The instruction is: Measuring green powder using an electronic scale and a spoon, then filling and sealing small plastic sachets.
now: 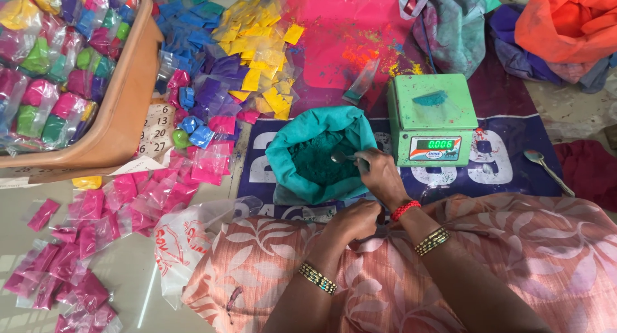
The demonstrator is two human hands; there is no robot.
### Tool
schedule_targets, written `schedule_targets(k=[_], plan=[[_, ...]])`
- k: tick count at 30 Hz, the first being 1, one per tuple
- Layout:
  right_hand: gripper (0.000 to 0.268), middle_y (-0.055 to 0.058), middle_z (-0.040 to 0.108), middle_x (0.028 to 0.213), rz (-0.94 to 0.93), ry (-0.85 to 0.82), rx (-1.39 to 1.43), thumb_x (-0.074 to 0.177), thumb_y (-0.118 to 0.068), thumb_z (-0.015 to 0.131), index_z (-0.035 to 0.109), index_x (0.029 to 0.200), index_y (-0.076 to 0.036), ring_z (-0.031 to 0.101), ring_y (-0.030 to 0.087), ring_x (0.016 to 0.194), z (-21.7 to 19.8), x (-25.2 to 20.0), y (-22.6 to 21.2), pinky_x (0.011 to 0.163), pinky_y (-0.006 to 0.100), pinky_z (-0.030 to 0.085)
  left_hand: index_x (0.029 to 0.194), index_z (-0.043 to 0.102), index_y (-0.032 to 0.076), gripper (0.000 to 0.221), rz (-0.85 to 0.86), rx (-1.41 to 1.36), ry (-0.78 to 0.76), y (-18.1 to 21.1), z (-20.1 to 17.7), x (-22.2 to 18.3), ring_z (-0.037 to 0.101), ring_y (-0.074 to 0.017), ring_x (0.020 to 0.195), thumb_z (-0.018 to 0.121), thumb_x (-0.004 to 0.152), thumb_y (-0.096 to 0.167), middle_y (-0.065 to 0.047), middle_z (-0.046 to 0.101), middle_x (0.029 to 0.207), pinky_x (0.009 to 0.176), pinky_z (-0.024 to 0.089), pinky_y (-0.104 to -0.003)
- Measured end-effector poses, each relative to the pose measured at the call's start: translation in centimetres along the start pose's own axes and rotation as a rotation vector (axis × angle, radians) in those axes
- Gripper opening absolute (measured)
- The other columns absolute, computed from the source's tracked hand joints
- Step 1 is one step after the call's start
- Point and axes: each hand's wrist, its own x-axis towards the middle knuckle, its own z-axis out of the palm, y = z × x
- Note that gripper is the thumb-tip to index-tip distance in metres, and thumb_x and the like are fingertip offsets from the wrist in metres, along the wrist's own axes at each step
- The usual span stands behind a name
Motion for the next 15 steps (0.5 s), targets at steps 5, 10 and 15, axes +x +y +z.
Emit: schedule_targets(k=[5, 10, 15], plan=[[0.020, 0.023, 0.074, 0.098, 0.098, -0.039, 0.075, 0.087, 0.002, 0.062, 0.073, 0.103, 0.004, 0.078, 0.032, 0.087, 0.7, 0.5, 0.7, 0.077, 0.040, 0.061, 0.109, 0.071, 0.002, 0.030, 0.020, 0.015, -0.010, 0.0, 0.1, 0.1, 0.065, -0.0368, 0.117, 0.055, 0.084, 0.002, -0.021, 0.069, 0.122, 0.094, 0.053, -0.049], [0.019, 0.024, 0.075, 0.097, 0.112, -0.078, 0.116, 0.086, 0.003, 0.062, 0.074, 0.100, 0.006, 0.079, 0.028, 0.087, 1.7, 0.7, 1.8, 0.074, 0.037, 0.062, 0.109, 0.072, 0.002, 0.029, 0.004, 0.003, -0.006, -0.4, 0.5, 0.4, 0.065, -0.0372, 0.116, 0.056, 0.084, 0.002, -0.022, 0.068, 0.121, 0.094, 0.053, -0.049], [0.018, 0.023, 0.076, 0.096, 0.141, -0.061, 0.142, 0.088, 0.001, 0.063, 0.074, 0.101, 0.007, 0.080, 0.027, 0.088, 1.1, 0.7, 1.8, 0.075, 0.035, 0.063, 0.106, 0.073, 0.003, 0.029, 0.035, -0.012, 0.012, -0.7, 0.7, 0.4, 0.065, -0.0373, 0.115, 0.056, 0.083, 0.002, -0.022, 0.069, 0.119, 0.094, 0.053, -0.048]])
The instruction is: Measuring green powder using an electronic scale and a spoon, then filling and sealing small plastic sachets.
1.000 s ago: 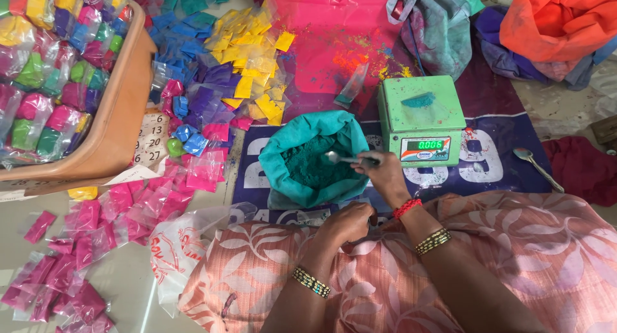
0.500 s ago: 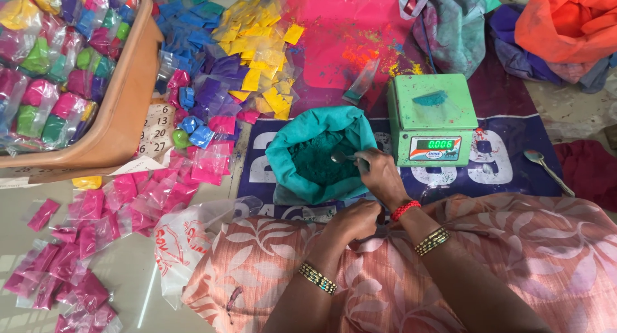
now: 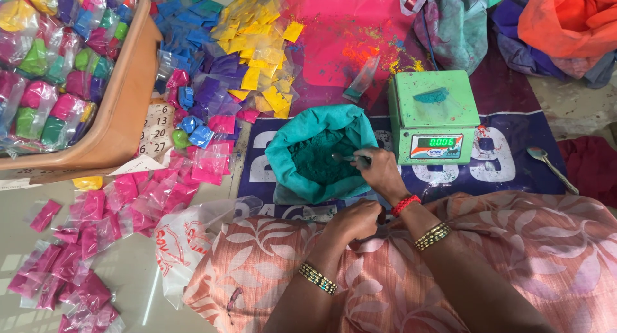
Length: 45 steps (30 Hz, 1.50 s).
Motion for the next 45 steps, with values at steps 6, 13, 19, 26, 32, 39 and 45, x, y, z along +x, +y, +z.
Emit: schedule_targets(k=[6, 13, 19, 26, 32, 39, 45], plan=[[0.021, 0.021, 0.078, 0.098, 0.154, -0.006, 0.220, 0.092, 0.002, 0.062, 0.071, 0.110, 0.009, 0.080, 0.024, 0.091, -1.5, -0.6, 0.5, 0.076, 0.031, 0.065, 0.103, 0.074, 0.003, 0.028, 0.028, 0.009, 0.004, 0.3, -0.1, -0.2, 0.066, -0.0371, 0.115, 0.056, 0.082, 0.001, -0.022, 0.070, 0.117, 0.095, 0.053, -0.047], [0.020, 0.020, 0.075, 0.103, 0.408, 0.028, 0.705, 0.096, 0.001, 0.063, 0.070, 0.111, 0.013, 0.077, 0.029, 0.100, -3.0, -1.6, 0.0, 0.084, 0.032, 0.063, 0.102, 0.077, 0.009, 0.029, -0.004, -0.070, -0.046, 1.5, -1.3, -1.0, 0.069, -0.0334, 0.111, 0.056, 0.084, 0.001, -0.019, 0.073, 0.113, 0.095, 0.054, -0.044], [0.021, 0.020, 0.073, 0.103, 0.472, 0.067, 0.797, 0.095, 0.000, 0.063, 0.069, 0.110, 0.014, 0.076, 0.029, 0.099, -3.6, -1.8, -0.1, 0.086, 0.033, 0.063, 0.101, 0.078, 0.010, 0.029, -0.005, -0.062, -0.052, 1.4, -1.4, -1.0, 0.069, -0.0337, 0.110, 0.057, 0.084, 0.001, -0.019, 0.073, 0.113, 0.094, 0.054, -0.044], [0.020, 0.019, 0.074, 0.105, 0.456, 0.092, 0.868, 0.094, 0.001, 0.064, 0.069, 0.108, 0.014, 0.077, 0.029, 0.100, -3.4, -2.1, 0.5, 0.088, 0.034, 0.064, 0.101, 0.078, 0.010, 0.029, 0.005, -0.072, -0.050, 0.5, -0.9, -0.9, 0.068, -0.0338, 0.112, 0.057, 0.083, 0.001, -0.019, 0.072, 0.114, 0.095, 0.053, -0.043], [0.017, 0.019, 0.075, 0.103, 0.430, 0.217, 0.947, 0.094, 0.002, 0.065, 0.069, 0.107, 0.013, 0.076, 0.029, 0.098, -8.3, -3.7, 0.7, 0.088, 0.036, 0.064, 0.099, 0.077, 0.009, 0.030, 0.074, -0.063, -0.037, -0.5, -0.1, -0.3, 0.067, -0.0336, 0.113, 0.054, 0.083, 0.000, -0.019, 0.070, 0.117, 0.096, 0.052, -0.043], [0.014, 0.019, 0.075, 0.101, 0.412, 0.578, 0.736, 0.095, 0.006, 0.061, 0.068, 0.105, 0.012, 0.077, 0.027, 0.095, -15.8, -5.8, 1.5, 0.085, 0.032, 0.064, 0.102, 0.075, 0.009, 0.034, 0.011, -0.074, -0.050, 1.4, -1.8, -1.4, 0.068, -0.0330, 0.111, 0.050, 0.082, -0.003, -0.018, 0.071, 0.116, 0.094, 0.053, -0.043], [0.013, 0.021, 0.072, 0.101, 0.335, 0.753, 0.700, 0.096, 0.008, 0.059, 0.065, 0.105, 0.015, 0.077, 0.026, 0.095, -17.2, -6.5, 5.1, 0.083, 0.030, 0.064, 0.104, 0.074, 0.008, 0.033, -0.007, -0.065, -0.056, 1.3, -1.8, -1.6, 0.069, -0.0337, 0.108, 0.051, 0.083, -0.003, -0.020, 0.071, 0.113, 0.092, 0.054, -0.043]])
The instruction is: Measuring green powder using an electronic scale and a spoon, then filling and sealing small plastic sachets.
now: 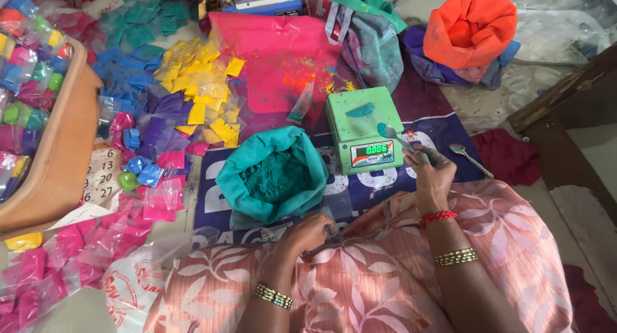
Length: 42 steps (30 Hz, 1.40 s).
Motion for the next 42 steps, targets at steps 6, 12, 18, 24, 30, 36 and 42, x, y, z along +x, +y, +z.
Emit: schedule_targets(k=[6, 12, 18, 24, 30, 36, 42], plan=[[0.015, 0.021, 0.072, 0.102, 0.005, 0.043, -0.054, 0.096, 0.008, 0.057, 0.065, 0.106, 0.017, 0.077, 0.026, 0.094, 0.0, 0.9, 1.6, 0.083, 0.030, 0.064, 0.103, 0.074, 0.007, 0.032, 0.002, 0.004, 0.006, -0.3, 0.1, 0.1, 0.071, -0.0334, 0.104, 0.051, 0.082, -0.003, -0.020, 0.072, 0.109, 0.090, 0.055, -0.043], [0.015, 0.022, 0.071, 0.103, 0.028, 0.032, -0.027, 0.096, 0.008, 0.057, 0.064, 0.106, 0.017, 0.077, 0.028, 0.094, 1.5, 1.9, 2.4, 0.085, 0.030, 0.065, 0.104, 0.075, 0.009, 0.032, -0.038, -0.001, 0.002, 0.8, -0.6, -0.6, 0.070, -0.0323, 0.104, 0.051, 0.084, -0.002, -0.019, 0.072, 0.110, 0.089, 0.055, -0.043], [0.015, 0.022, 0.070, 0.104, 0.010, 0.016, -0.053, 0.096, 0.009, 0.057, 0.064, 0.106, 0.017, 0.077, 0.028, 0.094, 2.9, 3.2, 2.8, 0.085, 0.032, 0.066, 0.105, 0.075, 0.010, 0.034, -0.048, -0.002, -0.002, 0.5, -0.5, -0.4, 0.071, -0.0316, 0.106, 0.051, 0.084, -0.001, -0.018, 0.072, 0.111, 0.091, 0.055, -0.042], [0.019, 0.024, 0.071, 0.107, 0.002, -0.012, -0.094, 0.096, 0.008, 0.057, 0.064, 0.111, 0.018, 0.077, 0.027, 0.099, 4.2, 3.8, 3.2, 0.088, 0.030, 0.065, 0.107, 0.075, 0.011, 0.035, -0.084, 0.000, -0.028, 1.1, -0.9, -0.6, 0.070, -0.0309, 0.108, 0.051, 0.085, -0.002, -0.017, 0.071, 0.115, 0.092, 0.055, -0.042], [0.026, 0.020, 0.075, 0.113, -0.289, -0.075, -0.535, 0.096, 0.007, 0.059, 0.071, 0.119, 0.006, 0.076, 0.025, 0.102, 5.5, 1.6, 1.0, 0.088, 0.033, 0.063, 0.106, 0.075, 0.010, 0.033, -0.064, 0.009, -0.025, 0.8, -0.7, -0.2, 0.070, -0.0303, 0.109, 0.052, 0.085, -0.001, -0.017, 0.071, 0.118, 0.092, 0.055, -0.041], [0.031, 0.018, 0.074, 0.120, -0.631, -0.152, -0.852, 0.095, 0.007, 0.061, 0.074, 0.122, -0.001, 0.073, 0.031, 0.108, 5.8, 0.1, 0.2, 0.091, 0.039, 0.059, 0.106, 0.075, 0.010, 0.034, -0.070, 0.016, -0.020, 0.5, -0.5, -0.2, 0.071, -0.0305, 0.107, 0.052, 0.086, -0.001, -0.018, 0.072, 0.117, 0.092, 0.056, -0.041], [0.025, 0.018, 0.075, 0.115, -0.436, -0.043, -0.596, 0.097, 0.008, 0.060, 0.074, 0.117, 0.002, 0.075, 0.027, 0.104, 3.8, 1.2, 2.2, 0.089, 0.034, 0.062, 0.108, 0.075, 0.011, 0.034, -0.109, 0.002, -0.037, 1.9, -1.4, -0.9, 0.072, -0.0307, 0.104, 0.051, 0.087, 0.000, -0.017, 0.071, 0.117, 0.088, 0.057, -0.042]])
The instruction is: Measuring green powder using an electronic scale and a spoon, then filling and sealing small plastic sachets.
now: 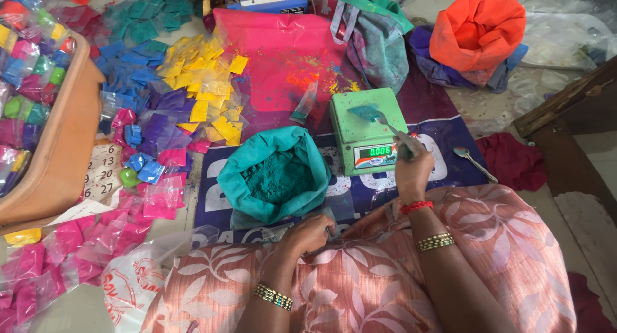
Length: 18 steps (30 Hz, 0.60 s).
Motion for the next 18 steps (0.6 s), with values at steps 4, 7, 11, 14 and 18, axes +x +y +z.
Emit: schedule_targets(k=[4, 7, 11, 14, 18], plan=[[0.017, 0.019, 0.073, 0.108, 0.440, 0.176, 0.625, 0.095, 0.009, 0.060, 0.068, 0.109, 0.010, 0.078, 0.024, 0.094, -1.7, -0.3, 1.2, 0.083, 0.031, 0.065, 0.107, 0.075, 0.011, 0.031, 0.039, -0.011, 0.063, -1.8, 0.8, 1.0, 0.072, -0.0316, 0.100, 0.054, 0.087, 0.000, -0.018, 0.072, 0.113, 0.084, 0.057, -0.043], [0.012, 0.021, 0.071, 0.105, 0.436, 0.213, 0.765, 0.097, 0.009, 0.062, 0.064, 0.108, 0.013, 0.076, 0.025, 0.092, -3.2, -0.4, 0.9, 0.083, 0.031, 0.064, 0.104, 0.074, 0.009, 0.024, 0.069, -0.047, 0.148, -1.8, 0.1, 0.6, 0.073, -0.0310, 0.095, 0.059, 0.087, 0.002, -0.018, 0.073, 0.107, 0.081, 0.056, -0.043], [0.010, 0.019, 0.070, 0.106, 0.431, 0.197, 0.731, 0.096, 0.009, 0.059, 0.064, 0.105, 0.011, 0.078, 0.026, 0.094, -4.4, -0.2, -2.6, 0.083, 0.031, 0.067, 0.103, 0.071, 0.007, 0.017, 0.018, -0.116, 0.170, -1.2, -1.9, -0.4, 0.076, -0.0292, 0.089, 0.064, 0.088, 0.005, -0.017, 0.075, 0.098, 0.078, 0.057, -0.042], [0.010, 0.019, 0.070, 0.105, 0.421, 0.177, 0.672, 0.096, 0.009, 0.060, 0.064, 0.105, 0.010, 0.078, 0.025, 0.093, -4.6, -0.2, -3.1, 0.080, 0.031, 0.067, 0.100, 0.072, 0.005, 0.014, 0.077, -0.147, 0.300, -2.3, -2.0, -0.2, 0.075, -0.0302, 0.089, 0.066, 0.087, 0.006, -0.016, 0.076, 0.094, 0.076, 0.057, -0.042], [0.012, 0.019, 0.070, 0.107, 0.275, 0.147, 0.551, 0.097, 0.011, 0.058, 0.065, 0.107, 0.011, 0.078, 0.025, 0.095, -4.5, -0.3, -2.3, 0.080, 0.030, 0.066, 0.094, 0.072, 0.003, 0.009, 0.192, -0.181, 0.519, -3.6, -1.6, 0.8, 0.074, -0.0324, 0.088, 0.068, 0.087, 0.006, -0.016, 0.075, 0.092, 0.075, 0.057, -0.042]])
